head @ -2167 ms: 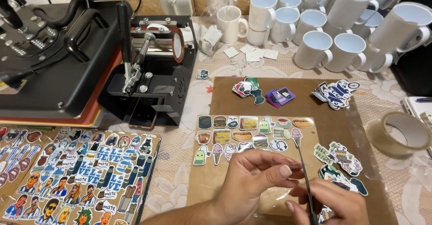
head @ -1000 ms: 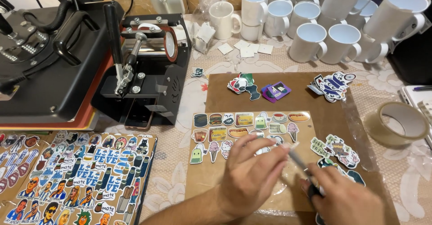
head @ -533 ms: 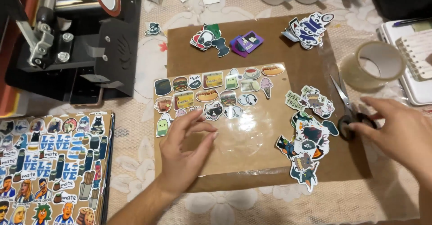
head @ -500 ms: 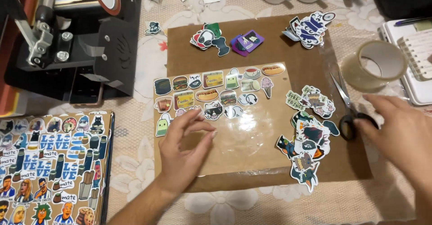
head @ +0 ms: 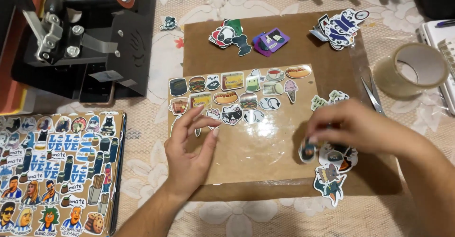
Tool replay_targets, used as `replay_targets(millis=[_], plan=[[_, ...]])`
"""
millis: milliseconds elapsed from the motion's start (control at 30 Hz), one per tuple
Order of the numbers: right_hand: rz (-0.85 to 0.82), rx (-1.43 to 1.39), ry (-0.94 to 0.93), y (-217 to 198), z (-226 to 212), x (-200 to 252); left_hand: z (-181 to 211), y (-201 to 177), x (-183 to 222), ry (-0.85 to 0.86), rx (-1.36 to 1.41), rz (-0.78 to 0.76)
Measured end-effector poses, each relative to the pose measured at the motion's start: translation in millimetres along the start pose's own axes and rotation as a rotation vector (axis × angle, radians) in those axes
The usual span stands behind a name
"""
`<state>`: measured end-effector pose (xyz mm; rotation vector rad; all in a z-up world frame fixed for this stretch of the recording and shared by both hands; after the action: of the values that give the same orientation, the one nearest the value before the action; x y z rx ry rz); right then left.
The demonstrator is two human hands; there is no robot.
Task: Organizing and applying stickers to a backing sheet, which involves picking them up, peeling off the backing, and placing them precisely.
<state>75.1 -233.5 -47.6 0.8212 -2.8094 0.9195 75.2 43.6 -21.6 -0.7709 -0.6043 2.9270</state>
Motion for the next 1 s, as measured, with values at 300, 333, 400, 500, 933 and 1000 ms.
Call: replay_targets(millis=[300,333,400,500,933,1000], plan=[[0.569,-0.767,0.267,-16.6,51.0,0.1,-4.7,16.2,8.0,0.015,-0.022,-0.089],[0.594,-0.773,0.28,-14.6,58.5,-0.2,-1.0,17.1,9.3,0.088,-0.036,-0.092],[0.627,-0.768,0.277,-16.7,70.4,1.3,0.0,15.6,10.1,0.109,-0.052,-0.085],[0.742,-0.818,0.234,-23.2,87.9,9.8,3.2,14.7,11.9,0.157,-0.071,-0.072],[0.79,-0.871,0.206,-23.0,123.7,8.5,6.6,13.3,12.3,0.269,-0.154,-0.034],[0.813,-0.759,0.175,-37.7,116.2,14.9,5.4,13.4,11.5,0.269,-0.156,-0.043]])
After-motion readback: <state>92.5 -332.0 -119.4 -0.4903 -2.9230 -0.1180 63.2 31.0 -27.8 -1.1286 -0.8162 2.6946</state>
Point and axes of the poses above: each hand's wrist, its own x-axis away from the middle knuckle, its own y-axis out of the palm, z = x × y, the point moved 9 cm from there along -x, towards the middle knuckle, and after that the axes turned 10 degrees about -x, right-handed, at the moved point
